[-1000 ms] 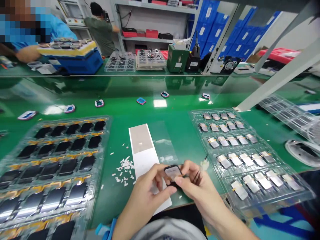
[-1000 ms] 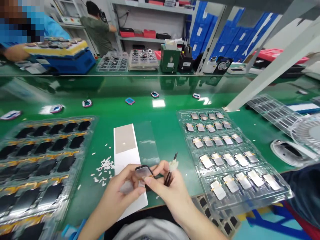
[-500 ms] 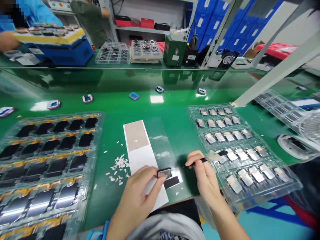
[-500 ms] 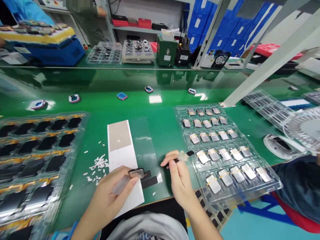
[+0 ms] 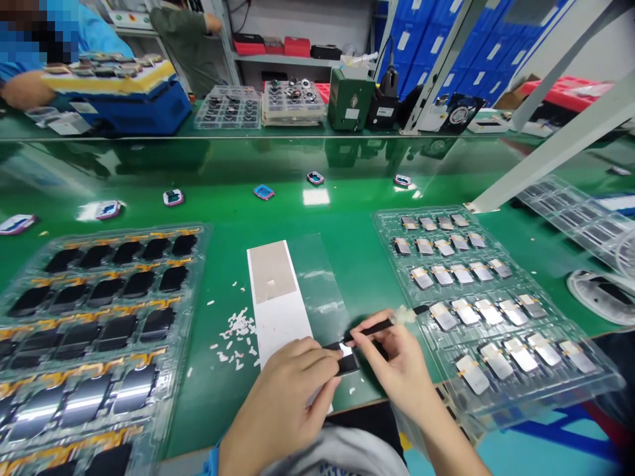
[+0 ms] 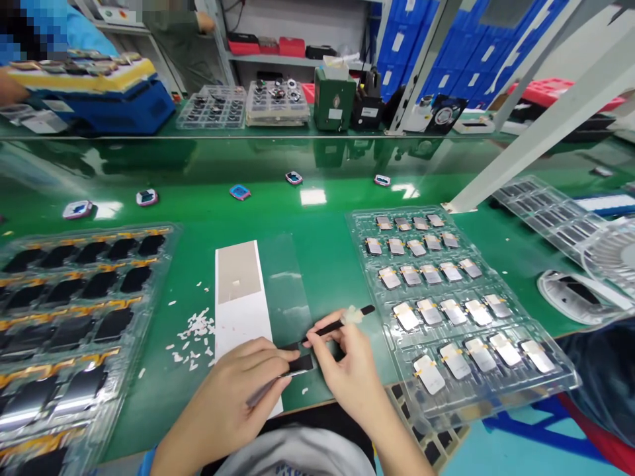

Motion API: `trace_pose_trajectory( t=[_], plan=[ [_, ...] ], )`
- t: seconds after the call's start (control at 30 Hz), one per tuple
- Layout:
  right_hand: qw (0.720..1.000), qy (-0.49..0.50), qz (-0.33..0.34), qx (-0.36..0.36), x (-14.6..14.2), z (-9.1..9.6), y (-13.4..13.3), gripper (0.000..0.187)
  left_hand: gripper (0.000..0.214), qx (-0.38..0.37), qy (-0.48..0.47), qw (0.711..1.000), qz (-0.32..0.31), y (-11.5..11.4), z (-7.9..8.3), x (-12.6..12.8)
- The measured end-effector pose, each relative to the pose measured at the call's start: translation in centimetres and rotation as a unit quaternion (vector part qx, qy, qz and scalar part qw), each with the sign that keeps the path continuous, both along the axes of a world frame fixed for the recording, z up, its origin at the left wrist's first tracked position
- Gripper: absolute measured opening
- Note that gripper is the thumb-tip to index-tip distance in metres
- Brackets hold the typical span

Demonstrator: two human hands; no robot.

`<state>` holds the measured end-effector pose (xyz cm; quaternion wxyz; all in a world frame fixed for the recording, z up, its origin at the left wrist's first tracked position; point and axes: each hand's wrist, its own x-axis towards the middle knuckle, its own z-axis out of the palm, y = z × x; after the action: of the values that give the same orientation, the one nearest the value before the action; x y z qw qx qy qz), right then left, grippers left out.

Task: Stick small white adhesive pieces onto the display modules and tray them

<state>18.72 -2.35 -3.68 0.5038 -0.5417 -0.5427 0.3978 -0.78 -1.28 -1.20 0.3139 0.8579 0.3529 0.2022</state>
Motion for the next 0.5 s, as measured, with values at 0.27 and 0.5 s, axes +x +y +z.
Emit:
trace_pose_trajectory(
  t=[0.27,0.5],
  plan=[
    [1.0,-0.002,-0.006,-0.02,-0.14,0.08,0.02,0.009,0.019,0.002,-0.001,1.0,0.002,0.01,0.18,0.12],
    [1.0,0.021,-0.015,-0.003,-0.08,-0.01,0.04,0.01,0.017,0.017,-0.036,0.999,0.017,0.02,-0.06,0.19]
  ],
)
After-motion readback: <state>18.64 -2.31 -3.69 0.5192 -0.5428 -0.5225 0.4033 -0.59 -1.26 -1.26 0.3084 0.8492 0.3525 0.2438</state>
